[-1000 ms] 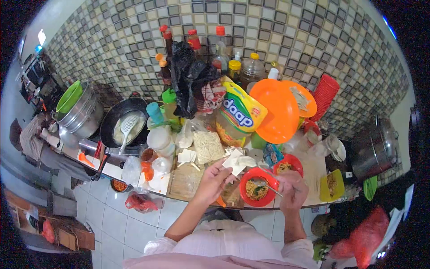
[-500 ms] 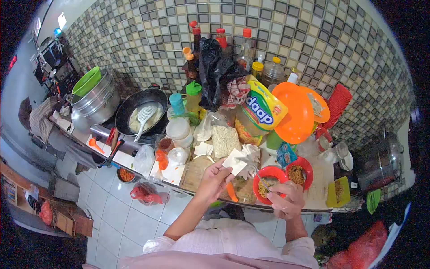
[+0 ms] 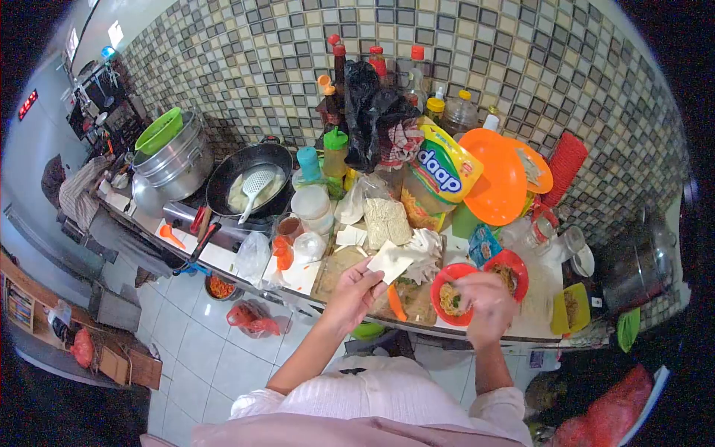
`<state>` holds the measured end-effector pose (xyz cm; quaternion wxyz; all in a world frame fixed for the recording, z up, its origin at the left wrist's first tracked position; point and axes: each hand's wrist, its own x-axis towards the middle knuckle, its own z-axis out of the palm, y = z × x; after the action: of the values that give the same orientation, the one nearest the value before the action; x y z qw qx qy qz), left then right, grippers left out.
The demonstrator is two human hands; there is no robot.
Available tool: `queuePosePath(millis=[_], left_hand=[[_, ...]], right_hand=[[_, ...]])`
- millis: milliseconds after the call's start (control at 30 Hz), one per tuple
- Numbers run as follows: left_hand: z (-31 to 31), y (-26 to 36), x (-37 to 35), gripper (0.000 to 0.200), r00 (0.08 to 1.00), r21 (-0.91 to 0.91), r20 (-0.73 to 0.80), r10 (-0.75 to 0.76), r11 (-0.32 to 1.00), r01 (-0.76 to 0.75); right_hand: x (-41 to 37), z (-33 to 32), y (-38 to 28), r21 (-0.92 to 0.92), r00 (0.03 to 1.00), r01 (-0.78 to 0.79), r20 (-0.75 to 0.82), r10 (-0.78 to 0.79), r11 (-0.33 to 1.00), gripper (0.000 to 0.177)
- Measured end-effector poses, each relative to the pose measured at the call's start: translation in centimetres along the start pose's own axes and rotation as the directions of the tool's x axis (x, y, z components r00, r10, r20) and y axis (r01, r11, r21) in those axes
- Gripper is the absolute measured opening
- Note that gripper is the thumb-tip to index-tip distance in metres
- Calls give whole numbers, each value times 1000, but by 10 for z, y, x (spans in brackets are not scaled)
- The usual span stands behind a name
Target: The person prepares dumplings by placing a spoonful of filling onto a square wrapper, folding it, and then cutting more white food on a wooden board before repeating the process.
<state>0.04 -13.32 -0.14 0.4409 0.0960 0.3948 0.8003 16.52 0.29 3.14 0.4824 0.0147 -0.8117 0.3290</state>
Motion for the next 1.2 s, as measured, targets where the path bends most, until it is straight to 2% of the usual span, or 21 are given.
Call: queuePosePath(millis=[33,67,100,133,167,200,267,300,400,533,600,633,667,733,767,867,967,1033,1100,1133,1200], left_hand=[[0,0,0,35,999,13,23,-26,1000,26],[1,1,1,33,998,26,49,-50,998,49],[0,0,1,33,997,18,61,-54,998,53],[1,0,2,33,996,23,64,-61,998,60],[4,0,1,33,996,-2,56,-70,998,70],[4,0,1,33,996,-28,46,-80,996,82],[-3,-2,4,31,993,-39,70,-98,994,101],[-7,-3,6,29,991,-52,92,-100,993,105],[-16,-7,7,26,990,-173,-26,-139,976,133],[-23,-2,6,25,994,-157,-30,-106,983,100],[-25,5,3,27,998,-103,10,-69,992,70],[-27,7,1,27,998,-106,8,-67,992,68],[-29,9,-1,28,999,-96,-4,-45,994,45],[-36,13,-6,29,1000,-89,-29,-12,996,10],[-41,15,-8,30,1000,-98,-29,-7,995,4],[-50,23,-19,30,999,-122,-25,34,992,-37],[-51,35,-34,30,997,-126,-35,66,990,-70],[-58,37,-42,30,995,-118,-70,72,990,-80],[-55,40,-47,30,993,-122,-81,84,988,-93],[-55,41,-49,30,992,-124,-86,88,987,-98],[-60,41,-53,30,994,-114,-69,86,989,-93]], right_hand=[[-5,-1,5,213,968,-108,-199,152,971,12],[-6,-4,8,432,877,-156,-353,325,888,15],[-2,-10,9,429,875,-153,-360,325,890,15],[3,-16,8,556,668,-249,-494,556,793,23],[4,-23,8,687,385,-289,-554,738,667,32],[-1,-32,10,685,374,-294,-560,740,667,32],[-11,-54,17,737,192,-265,-592,783,622,32],[-16,-59,17,692,85,-283,-672,736,664,30],[-94,-107,59,533,56,-383,-802,595,754,31],[-164,-133,105,371,35,-529,-889,457,763,31],[-187,-141,129,397,16,-641,-848,529,656,31],[-191,-144,137,425,-25,-724,-802,596,543,37],[-198,-146,143,424,-19,-725,-800,600,543,37],[-186,-133,136,524,-138,-716,-754,643,461,44],[-176,-125,130,524,-129,-718,-747,652,459,44],[-121,-100,93,37,270,-823,-852,448,567,41],[-78,-46,57,-444,643,-702,-732,227,557,38],[-48,16,35,-250,905,-399,-260,336,882,30],[-6,80,-28,-188,940,-316,75,334,930,27],[-13,103,-25,-132,955,-217,176,238,967,25],[-28,141,-30,-15,964,-165,211,165,986,22]])
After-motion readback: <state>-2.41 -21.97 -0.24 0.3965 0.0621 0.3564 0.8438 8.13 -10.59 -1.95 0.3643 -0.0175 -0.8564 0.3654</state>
